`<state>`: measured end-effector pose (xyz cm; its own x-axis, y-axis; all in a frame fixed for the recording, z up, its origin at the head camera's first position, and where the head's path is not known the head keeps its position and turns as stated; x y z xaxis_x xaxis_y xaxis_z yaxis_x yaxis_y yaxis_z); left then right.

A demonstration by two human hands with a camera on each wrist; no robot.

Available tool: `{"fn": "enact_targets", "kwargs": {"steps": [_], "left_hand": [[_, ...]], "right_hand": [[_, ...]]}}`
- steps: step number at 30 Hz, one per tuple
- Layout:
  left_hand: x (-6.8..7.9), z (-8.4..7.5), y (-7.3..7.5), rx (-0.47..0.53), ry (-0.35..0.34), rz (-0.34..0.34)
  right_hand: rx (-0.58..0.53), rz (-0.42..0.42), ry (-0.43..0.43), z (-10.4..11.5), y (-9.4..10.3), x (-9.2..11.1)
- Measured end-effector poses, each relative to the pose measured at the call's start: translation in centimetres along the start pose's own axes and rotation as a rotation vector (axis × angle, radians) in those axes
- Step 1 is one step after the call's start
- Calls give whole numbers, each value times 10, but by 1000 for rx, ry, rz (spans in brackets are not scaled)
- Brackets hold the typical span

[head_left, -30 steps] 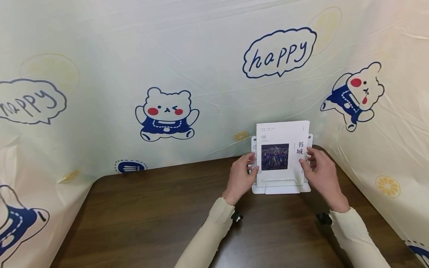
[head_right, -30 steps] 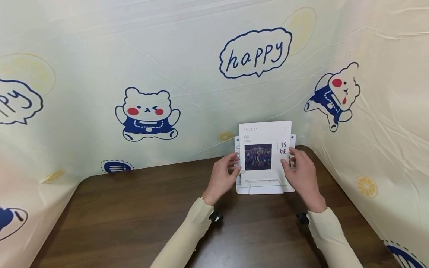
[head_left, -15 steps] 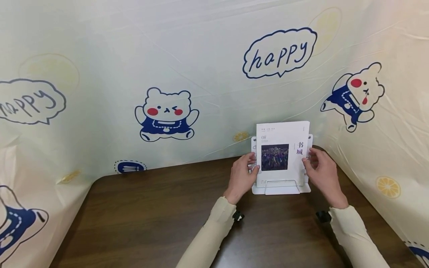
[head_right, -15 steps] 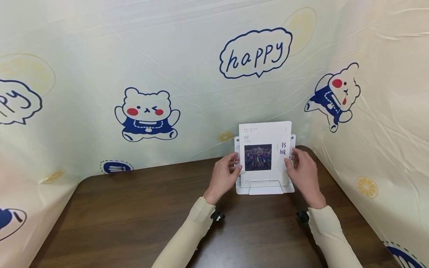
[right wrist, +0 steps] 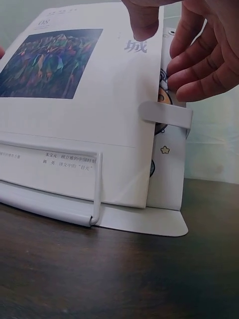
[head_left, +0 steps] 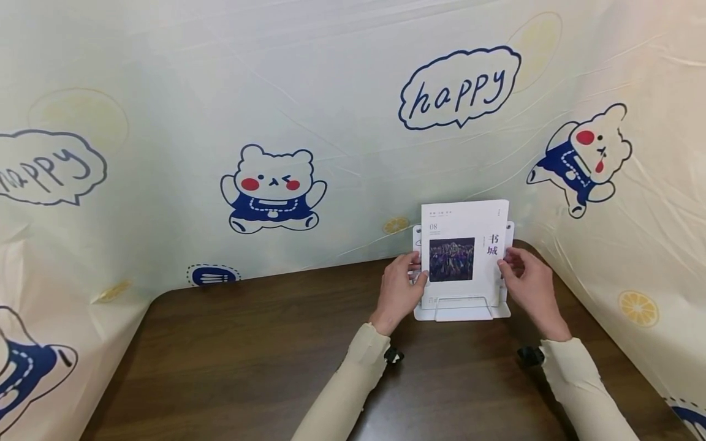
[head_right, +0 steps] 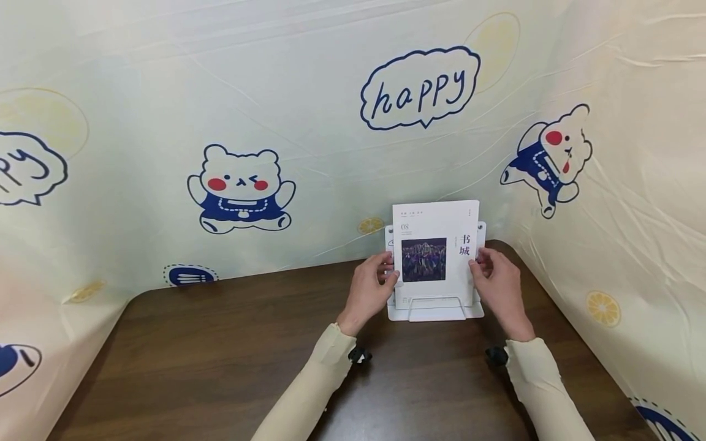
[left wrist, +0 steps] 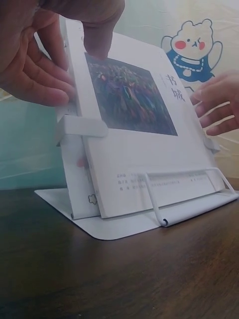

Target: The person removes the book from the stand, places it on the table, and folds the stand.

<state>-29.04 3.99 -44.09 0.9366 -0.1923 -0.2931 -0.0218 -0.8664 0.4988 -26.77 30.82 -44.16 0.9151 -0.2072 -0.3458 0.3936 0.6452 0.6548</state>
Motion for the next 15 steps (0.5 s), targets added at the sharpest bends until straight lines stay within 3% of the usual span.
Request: {"fn": "enact_targets", "kwargs": {"steps": [15], "left_hand": [[1,3,-7,-38,11,1]], "right_hand": [[-115,-97,-104,-11,-10,0]]}}
Point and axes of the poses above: each hand's wrist, its own x-axis away from the middle knuckle, its own y-axis out of the back of the hand, z = x × y, the point moved 4 cm from there along -x, towards the middle knuckle, and after that the axes turned 1 degree about z, right-handed, at the moved point
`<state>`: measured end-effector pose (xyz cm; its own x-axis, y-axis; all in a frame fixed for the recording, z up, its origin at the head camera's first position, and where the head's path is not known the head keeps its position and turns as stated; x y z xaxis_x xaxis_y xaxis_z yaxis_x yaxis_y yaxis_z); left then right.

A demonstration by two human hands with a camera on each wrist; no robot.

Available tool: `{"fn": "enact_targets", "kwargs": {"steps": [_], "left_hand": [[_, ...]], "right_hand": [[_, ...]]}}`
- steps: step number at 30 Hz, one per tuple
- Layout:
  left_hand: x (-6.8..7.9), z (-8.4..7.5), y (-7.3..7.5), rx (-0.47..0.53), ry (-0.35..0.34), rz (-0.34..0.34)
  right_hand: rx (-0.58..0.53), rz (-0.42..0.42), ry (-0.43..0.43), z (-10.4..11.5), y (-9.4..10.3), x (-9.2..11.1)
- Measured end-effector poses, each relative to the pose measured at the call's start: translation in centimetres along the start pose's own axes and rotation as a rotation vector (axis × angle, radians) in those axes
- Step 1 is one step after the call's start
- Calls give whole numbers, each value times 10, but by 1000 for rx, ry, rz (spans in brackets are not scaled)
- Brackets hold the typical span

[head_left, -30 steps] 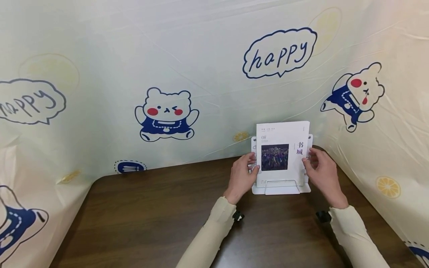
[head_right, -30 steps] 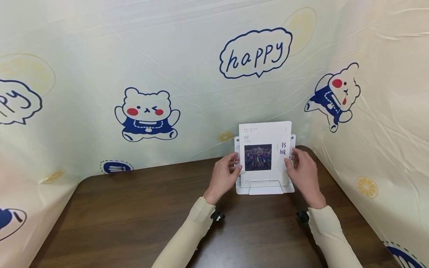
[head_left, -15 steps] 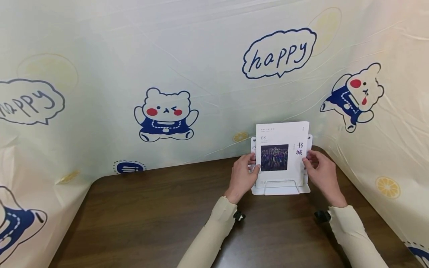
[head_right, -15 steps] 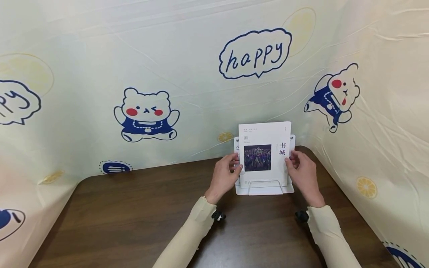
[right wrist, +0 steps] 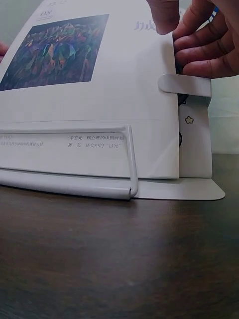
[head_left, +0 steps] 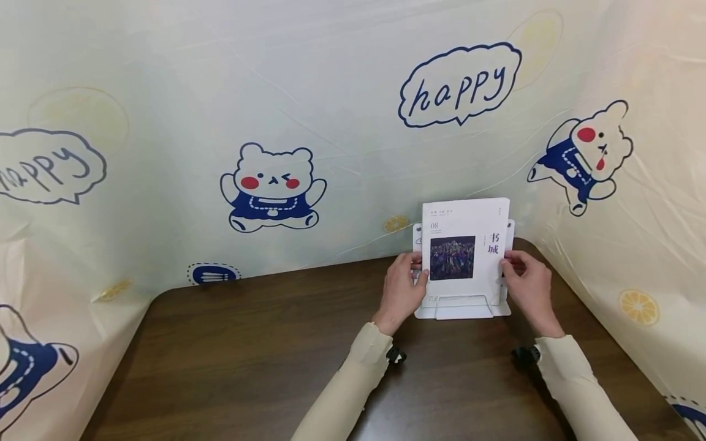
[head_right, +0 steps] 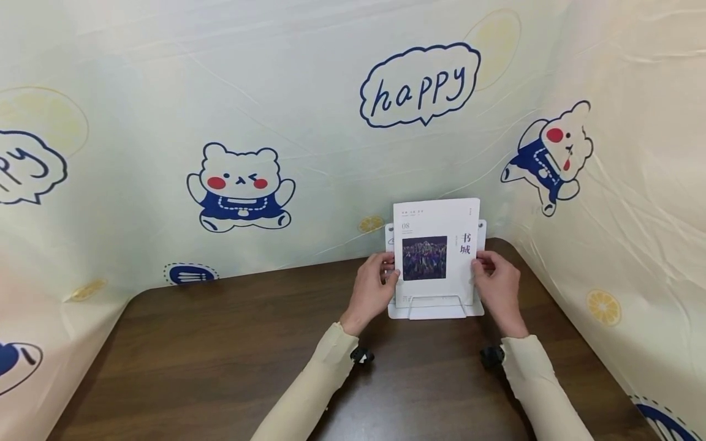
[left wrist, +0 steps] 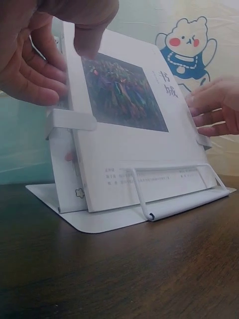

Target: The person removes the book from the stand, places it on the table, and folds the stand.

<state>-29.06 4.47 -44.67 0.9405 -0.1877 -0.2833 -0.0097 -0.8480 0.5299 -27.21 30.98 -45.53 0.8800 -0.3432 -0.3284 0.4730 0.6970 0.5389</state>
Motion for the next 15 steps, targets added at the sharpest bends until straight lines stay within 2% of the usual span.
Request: {"fn": "enact_targets", "kwargs": {"steps": [7,15], "left_hand": [[-3,2,-1,22,-16,-35],[-4,5,-1,-16,-25,-60]], "right_hand": [[-19,7,-47,-3,0,-2],[-47,29,-74,-5,-1,1]]}}
Point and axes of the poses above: each hand's wrist, its own x-axis away from the middle knuckle, its own y-axis out of the back of the hand, z = x × y, the point moved 4 cm from there along -x, towards the middle knuckle, and after that the axes turned 1 degree about z, right-handed, at the moved point
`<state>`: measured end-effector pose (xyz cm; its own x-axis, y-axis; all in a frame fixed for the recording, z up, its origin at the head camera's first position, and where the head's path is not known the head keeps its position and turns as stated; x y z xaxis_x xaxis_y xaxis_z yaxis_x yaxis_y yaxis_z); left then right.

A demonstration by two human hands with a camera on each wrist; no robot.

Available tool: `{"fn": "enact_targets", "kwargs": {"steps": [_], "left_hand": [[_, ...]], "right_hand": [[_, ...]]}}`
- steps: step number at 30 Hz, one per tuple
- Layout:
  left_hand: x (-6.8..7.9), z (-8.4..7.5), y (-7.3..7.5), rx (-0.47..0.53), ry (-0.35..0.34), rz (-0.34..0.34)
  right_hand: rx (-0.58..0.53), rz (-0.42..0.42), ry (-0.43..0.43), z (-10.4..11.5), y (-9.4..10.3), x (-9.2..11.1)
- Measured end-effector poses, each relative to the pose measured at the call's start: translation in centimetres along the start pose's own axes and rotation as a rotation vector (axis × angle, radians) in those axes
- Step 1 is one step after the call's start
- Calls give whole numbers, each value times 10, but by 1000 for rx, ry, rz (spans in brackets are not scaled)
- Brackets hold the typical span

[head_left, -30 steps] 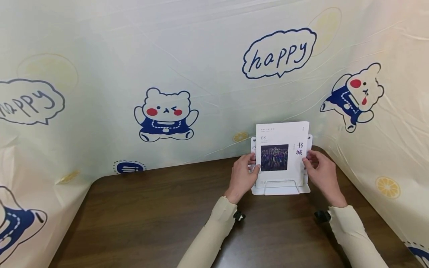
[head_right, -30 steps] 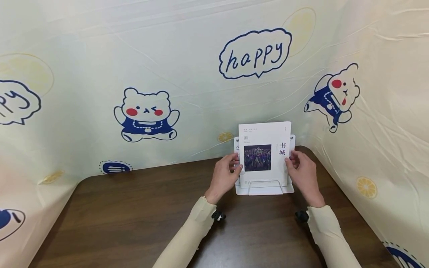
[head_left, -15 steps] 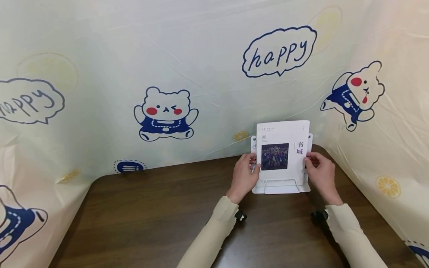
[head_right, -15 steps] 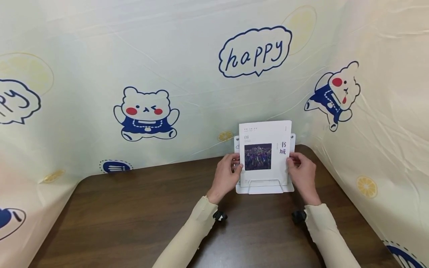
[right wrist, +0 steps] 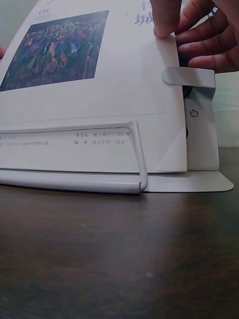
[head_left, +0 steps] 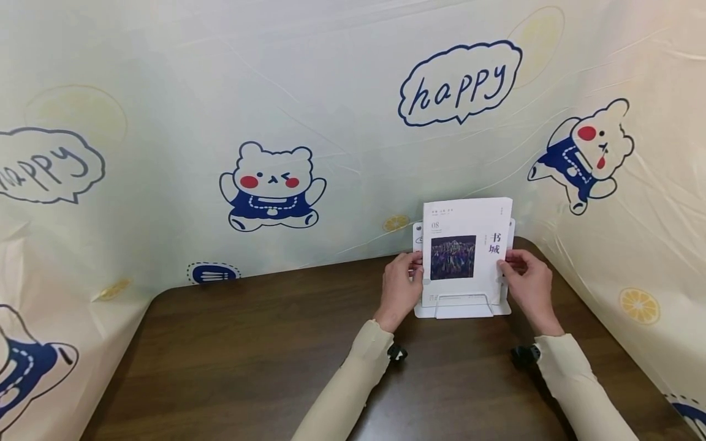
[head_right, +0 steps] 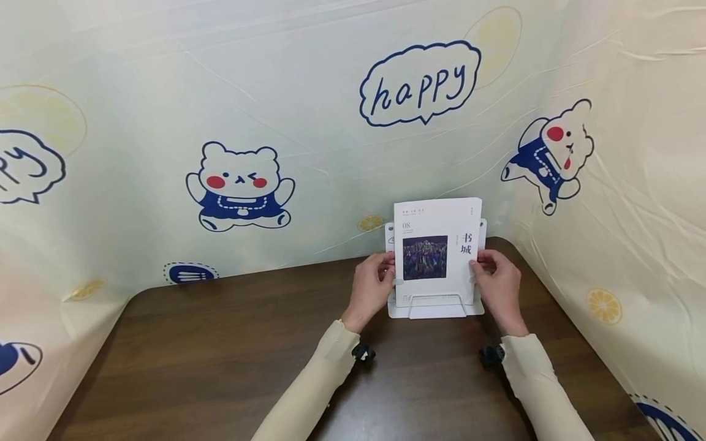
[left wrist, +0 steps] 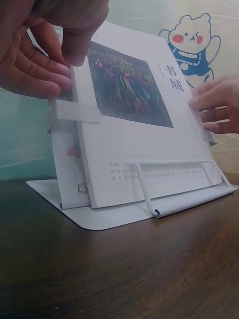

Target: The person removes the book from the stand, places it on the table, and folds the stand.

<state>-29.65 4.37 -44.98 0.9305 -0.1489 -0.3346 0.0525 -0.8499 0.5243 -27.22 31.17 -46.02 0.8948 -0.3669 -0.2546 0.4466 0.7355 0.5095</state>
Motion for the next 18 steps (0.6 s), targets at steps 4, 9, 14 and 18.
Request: {"fn": "enact_targets", "kwargs": {"steps": [4,9,14,18], "left_hand": [[0,0,-2,0,3,-5],[-1,2,-4,0,5,-29],[-2,5,-6,19,-3,-69],[-4,7,-7,28,-10,-78]], "right_hand": [[4,-11,-12,-3,2,0],[-15,-18,-25,-5,1,-1],[-24,-22,-23,-2,0,-1],[-19,-24,-25,-2,0,-2]]}}
Point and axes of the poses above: each hand's wrist, its own x-axis away from the middle knuckle, its own y-axis out of the back of the hand, z = x × y, the point moved 4 cm from there along -x, towards the middle knuckle, and after that the axes turned 1 degree about z, right-handed, at the moved point
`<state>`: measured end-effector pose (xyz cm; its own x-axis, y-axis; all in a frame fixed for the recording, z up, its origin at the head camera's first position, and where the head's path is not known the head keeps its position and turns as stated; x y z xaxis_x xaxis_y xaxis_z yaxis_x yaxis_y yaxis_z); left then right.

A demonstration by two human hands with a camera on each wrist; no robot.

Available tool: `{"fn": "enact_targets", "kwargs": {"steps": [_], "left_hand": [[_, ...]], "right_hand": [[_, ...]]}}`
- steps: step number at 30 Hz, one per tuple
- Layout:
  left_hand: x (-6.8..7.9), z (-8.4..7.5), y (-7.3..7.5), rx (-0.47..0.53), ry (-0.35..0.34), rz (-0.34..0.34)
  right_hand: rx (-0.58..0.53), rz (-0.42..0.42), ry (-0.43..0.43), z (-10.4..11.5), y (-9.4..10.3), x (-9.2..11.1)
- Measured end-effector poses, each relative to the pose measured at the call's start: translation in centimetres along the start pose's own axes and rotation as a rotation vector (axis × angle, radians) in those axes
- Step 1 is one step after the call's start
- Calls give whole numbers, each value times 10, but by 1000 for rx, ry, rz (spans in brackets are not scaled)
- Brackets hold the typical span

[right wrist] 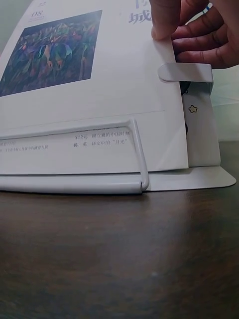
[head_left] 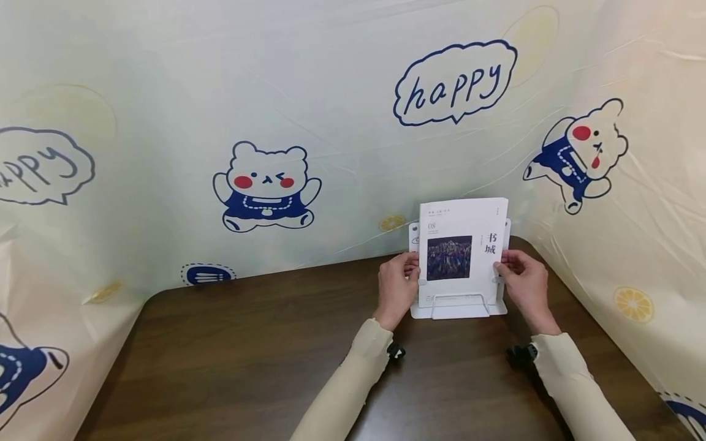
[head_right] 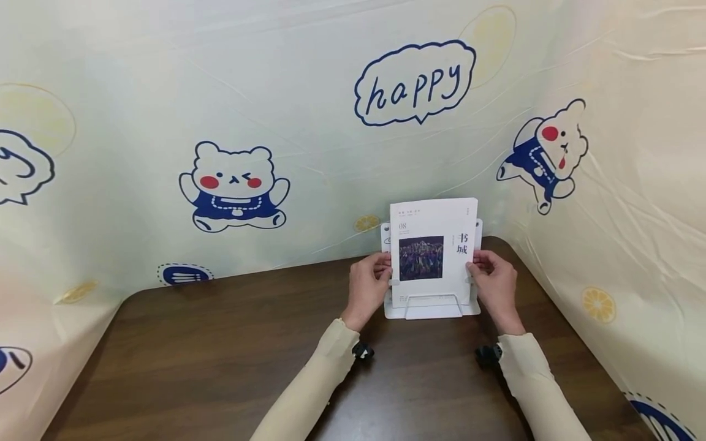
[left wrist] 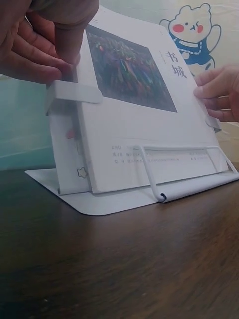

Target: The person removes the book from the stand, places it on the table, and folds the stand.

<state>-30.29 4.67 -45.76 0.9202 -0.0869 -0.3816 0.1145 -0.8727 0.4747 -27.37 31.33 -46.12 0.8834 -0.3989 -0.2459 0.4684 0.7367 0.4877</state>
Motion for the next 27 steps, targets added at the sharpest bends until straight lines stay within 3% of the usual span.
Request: {"fn": "enact_targets", "kwargs": {"steps": [14,22,27], "left_hand": [[-5,-7,2,9,-31,-36],[-13,-16,7,47,-107,-95],[-16,-21,12,56,-140,-123]], "right_hand": [[-30,-37,-9,0,1,-3],[-90,-89,76,16,7,-10],[-103,-109,71,25,9,-15]]}}
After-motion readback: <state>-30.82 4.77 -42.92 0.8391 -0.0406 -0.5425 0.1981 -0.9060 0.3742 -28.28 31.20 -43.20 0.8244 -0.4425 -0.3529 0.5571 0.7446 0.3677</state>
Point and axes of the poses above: each hand's wrist, its own x-axis away from the middle knuckle, its own y-axis out of the back of the hand, z = x × y, the point moved 4 cm from there along -x, towards the middle knuckle, and after that the axes turned 1 degree about z, right-handed, at the moved point
